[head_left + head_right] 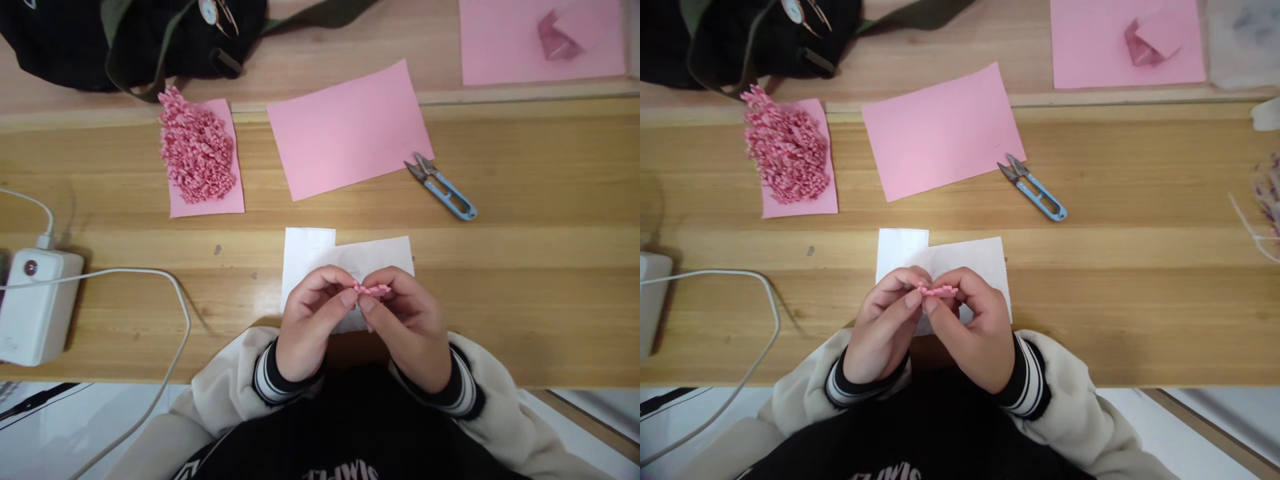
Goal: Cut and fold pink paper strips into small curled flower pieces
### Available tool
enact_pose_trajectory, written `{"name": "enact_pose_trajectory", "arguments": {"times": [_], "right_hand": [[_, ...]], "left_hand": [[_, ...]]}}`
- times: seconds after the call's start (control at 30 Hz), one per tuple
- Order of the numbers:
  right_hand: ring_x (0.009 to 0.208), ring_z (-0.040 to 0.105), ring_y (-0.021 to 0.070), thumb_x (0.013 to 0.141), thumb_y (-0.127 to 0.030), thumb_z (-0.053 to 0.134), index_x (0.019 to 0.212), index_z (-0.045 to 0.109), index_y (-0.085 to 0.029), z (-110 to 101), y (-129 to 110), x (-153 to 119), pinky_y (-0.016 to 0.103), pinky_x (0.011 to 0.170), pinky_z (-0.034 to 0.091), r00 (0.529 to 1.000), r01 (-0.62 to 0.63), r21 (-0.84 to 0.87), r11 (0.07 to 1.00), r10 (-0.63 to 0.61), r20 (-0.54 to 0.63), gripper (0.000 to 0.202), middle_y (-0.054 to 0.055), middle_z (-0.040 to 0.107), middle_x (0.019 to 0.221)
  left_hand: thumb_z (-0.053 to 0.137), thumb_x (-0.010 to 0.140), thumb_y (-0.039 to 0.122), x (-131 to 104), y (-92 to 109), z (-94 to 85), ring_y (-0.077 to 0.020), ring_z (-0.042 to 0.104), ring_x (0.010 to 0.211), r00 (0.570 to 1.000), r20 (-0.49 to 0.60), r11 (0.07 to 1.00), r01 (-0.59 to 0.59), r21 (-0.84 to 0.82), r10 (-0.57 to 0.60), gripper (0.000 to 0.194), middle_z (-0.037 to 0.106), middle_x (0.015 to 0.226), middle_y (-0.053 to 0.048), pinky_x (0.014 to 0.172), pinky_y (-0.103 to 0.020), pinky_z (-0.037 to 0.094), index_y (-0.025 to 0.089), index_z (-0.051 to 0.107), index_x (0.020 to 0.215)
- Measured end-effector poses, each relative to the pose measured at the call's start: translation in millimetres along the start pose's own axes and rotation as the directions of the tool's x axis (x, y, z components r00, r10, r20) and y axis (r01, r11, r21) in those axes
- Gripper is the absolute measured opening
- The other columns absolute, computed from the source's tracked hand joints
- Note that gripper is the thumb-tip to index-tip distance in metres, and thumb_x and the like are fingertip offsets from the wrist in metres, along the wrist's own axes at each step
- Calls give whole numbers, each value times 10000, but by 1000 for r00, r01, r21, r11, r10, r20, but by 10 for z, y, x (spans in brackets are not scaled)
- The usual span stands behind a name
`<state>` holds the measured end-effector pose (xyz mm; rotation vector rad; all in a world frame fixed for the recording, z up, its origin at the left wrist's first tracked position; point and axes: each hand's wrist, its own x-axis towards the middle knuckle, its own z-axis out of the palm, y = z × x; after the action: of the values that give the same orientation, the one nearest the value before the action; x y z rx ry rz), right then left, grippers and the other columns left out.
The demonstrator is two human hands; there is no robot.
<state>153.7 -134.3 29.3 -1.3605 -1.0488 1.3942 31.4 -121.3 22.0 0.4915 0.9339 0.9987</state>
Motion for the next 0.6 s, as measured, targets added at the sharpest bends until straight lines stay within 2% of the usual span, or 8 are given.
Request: {"name": "enact_pose_trajectory", "arguments": {"times": [0.17, 0.33, 0.43, 0.53, 0.6], "right_hand": [[482, 423, 64, 818, -183, 564, 769, 563, -173, 15, 5, 37, 193, 458, 346, 1000, -9, 36, 999, 9, -9, 50, -47, 478, 555], [405, 399, 53, 777, -239, 576, 733, 520, -160, 79, 57, 110, 182, 403, 321, 999, -31, 206, 978, 32, -3, 107, -60, 484, 493], [366, 361, 43, 749, -297, 591, 711, 487, -163, 131, 97, 141, 173, 381, 298, 999, -21, 265, 964, 29, -23, 174, -81, 452, 446], [353, 337, 41, 733, -373, 610, 691, 474, -165, 177, 142, 160, 174, 379, 286, 998, 6, 259, 966, 9, -57, 252, -90, 419, 409], [338, 313, 38, 715, -446, 627, 671, 459, -168, 200, 194, 178, 174, 365, 257, 997, 15, 250, 968, 4, -76, 328, -88, 408, 397]], "left_hand": [[684, 755, 236, 11, -3, 5, -81, 554, 695, 1000, 12, 1000, -12, -15, 12, 71, 589, 727, 8, 746, -237, 481, 175, 648, 757], [723, 703, 317, 84, -79, -20, -72, 473, 593, 998, -56, 999, -32, 32, 34, 204, 570, 643, 14, 599, -216, 418, 140, 633, 748], [714, 700, 342, 131, -114, -20, -75, 461, 531, 999, -21, 999, -45, 9, 45, 244, 546, 582, 21, 539, -224, 388, 124, 612, 742], [695, 712, 384, 154, -116, 9, -91, 479, 454, 996, 60, 998, -69, 12, 68, 299, 513, 503, 26, 486, -233, 364, 100, 619, 764], [727, 672, 413, 156, -114, 42, -93, 470, 418, 995, 51, 996, -87, -16, 87, 340, 500, 483, 33, 456, -231, 351, 100, 611, 741]]}}
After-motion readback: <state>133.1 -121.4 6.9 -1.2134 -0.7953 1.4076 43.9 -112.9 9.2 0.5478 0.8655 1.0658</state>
